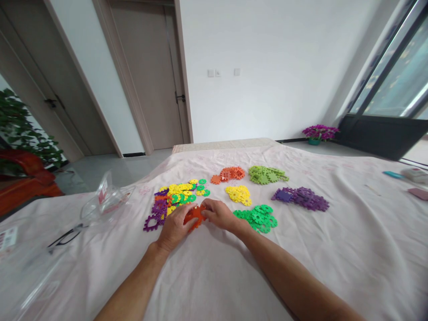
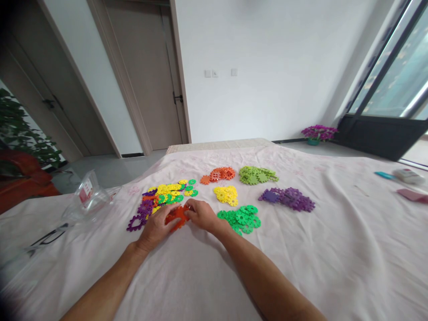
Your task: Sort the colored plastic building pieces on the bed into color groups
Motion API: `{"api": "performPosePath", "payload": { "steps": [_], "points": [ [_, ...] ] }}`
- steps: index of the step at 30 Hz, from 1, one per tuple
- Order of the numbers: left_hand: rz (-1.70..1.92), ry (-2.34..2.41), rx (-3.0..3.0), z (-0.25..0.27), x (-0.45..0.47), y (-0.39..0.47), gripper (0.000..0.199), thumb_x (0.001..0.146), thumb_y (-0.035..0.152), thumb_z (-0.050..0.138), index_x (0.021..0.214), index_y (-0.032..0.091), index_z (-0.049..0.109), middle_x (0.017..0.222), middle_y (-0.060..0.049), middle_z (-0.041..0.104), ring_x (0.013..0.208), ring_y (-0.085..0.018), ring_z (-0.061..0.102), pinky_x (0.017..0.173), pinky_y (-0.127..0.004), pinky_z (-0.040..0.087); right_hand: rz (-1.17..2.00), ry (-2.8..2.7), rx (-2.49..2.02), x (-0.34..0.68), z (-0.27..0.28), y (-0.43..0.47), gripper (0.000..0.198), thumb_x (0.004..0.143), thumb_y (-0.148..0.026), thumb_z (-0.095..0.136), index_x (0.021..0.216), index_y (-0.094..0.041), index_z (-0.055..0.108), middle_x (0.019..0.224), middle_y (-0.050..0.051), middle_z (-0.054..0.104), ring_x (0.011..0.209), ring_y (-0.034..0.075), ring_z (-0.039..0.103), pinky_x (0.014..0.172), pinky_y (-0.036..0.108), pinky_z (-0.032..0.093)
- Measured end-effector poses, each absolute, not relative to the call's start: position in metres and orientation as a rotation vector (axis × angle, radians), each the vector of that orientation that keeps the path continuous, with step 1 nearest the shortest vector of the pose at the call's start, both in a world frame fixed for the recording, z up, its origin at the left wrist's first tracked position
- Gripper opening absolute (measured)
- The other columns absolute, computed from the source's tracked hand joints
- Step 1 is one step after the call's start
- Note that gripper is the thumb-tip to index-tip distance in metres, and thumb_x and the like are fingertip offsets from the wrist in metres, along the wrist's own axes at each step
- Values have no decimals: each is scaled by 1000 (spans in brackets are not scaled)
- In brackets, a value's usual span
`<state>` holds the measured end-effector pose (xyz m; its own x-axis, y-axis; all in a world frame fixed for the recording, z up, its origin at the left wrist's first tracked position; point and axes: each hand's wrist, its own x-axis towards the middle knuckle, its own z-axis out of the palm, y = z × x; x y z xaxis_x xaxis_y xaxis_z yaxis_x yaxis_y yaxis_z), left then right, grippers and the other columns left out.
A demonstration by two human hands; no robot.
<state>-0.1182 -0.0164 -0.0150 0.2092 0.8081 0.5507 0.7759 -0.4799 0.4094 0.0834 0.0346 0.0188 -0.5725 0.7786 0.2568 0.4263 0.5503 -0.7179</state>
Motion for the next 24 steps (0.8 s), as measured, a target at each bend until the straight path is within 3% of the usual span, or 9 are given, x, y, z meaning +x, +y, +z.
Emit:
{"api": "performPosePath", "payload": {
  "steps": [12,18,24],
  "points": [
    [1286,1728,2437,-11,-124,-14,29,93,29,50,121,25,57,110,-5,70,104,-21,64,95,-40,48,1088,-2042,-1058,96,17,60,9,82,-21,54,83,-17,62,65,-2,61,60,10,60,54,18,41],
    [1423,2064,2328,-8,-145,-10,24,90,24,50,109,22,64,103,-5,72,99,-23,63,98,-41,43,981,-1882,-1164,138,27,90,10,77,-22,55,79,-15,62,59,-3,57,56,10,58,51,17,41],
    [1275,2508,2011,-9,-169,-10,30,88,29,49,113,22,64,104,-7,70,99,-27,62,96,-43,42,910,-1559,-1384,196,20,121,43,72,-15,59,115,-9,60,61,-1,61,52,10,59,48,18,43]
  ]
}}
